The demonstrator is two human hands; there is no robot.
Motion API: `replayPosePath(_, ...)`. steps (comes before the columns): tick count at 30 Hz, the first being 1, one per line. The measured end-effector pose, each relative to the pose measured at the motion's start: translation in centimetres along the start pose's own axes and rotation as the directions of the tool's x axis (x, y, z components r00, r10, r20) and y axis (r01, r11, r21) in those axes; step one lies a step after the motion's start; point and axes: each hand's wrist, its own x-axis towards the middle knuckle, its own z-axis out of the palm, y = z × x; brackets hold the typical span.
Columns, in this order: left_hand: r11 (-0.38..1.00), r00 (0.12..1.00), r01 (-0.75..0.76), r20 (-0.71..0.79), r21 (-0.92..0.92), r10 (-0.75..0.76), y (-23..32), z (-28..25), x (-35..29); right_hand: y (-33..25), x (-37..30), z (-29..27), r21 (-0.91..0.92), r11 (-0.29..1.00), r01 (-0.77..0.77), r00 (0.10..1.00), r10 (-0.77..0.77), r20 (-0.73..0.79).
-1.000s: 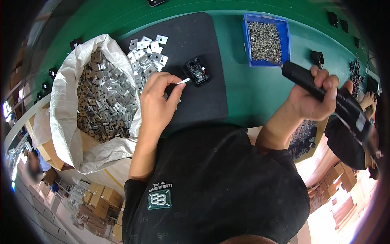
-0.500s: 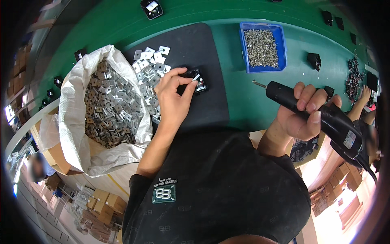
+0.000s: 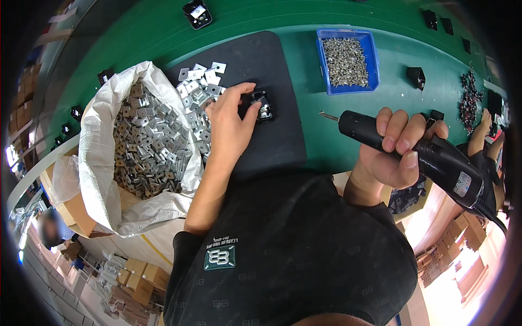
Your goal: The person is assembling electronic components using an electric screwdriver.
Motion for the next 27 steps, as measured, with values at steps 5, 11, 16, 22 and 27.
replayPosePath(5,0.999,0.999,-0.024,0.038,0.041,0.023,-0.1,0.1,0.0,-0.2,0.1,0.6,0.112,0.993,-0.036,0.997,0.028,0.073)
replayPosePath(11,0.998,0.995,0.001,0.104,0.065,-0.008,0.0,0.0,0.4,0.0,-0.6,1.3,0.122,0.989,-0.087,0.994,0.079,0.07)
replayPosePath(16,0.98,0.974,-0.195,-0.11,0.029,0.197,2.2,-1.8,-0.9,-0.3,-0.7,1.5,0.166,0.98,-0.11,0.986,0.087,0.144)
replayPosePath(22,0.905,0.881,-0.379,0.223,-0.192,0.416,3.8,-3.1,-1.6,-0.9,-0.5,2.2,0.258,0.951,-0.169,0.959,0.099,0.264)
replayPosePath(27,0.855,0.835,-0.453,0.216,-0.253,0.506,3.6,-1.4,-1.9,-0.4,-0.6,1.8,0.269,0.955,-0.128,0.944,0.034,0.328)
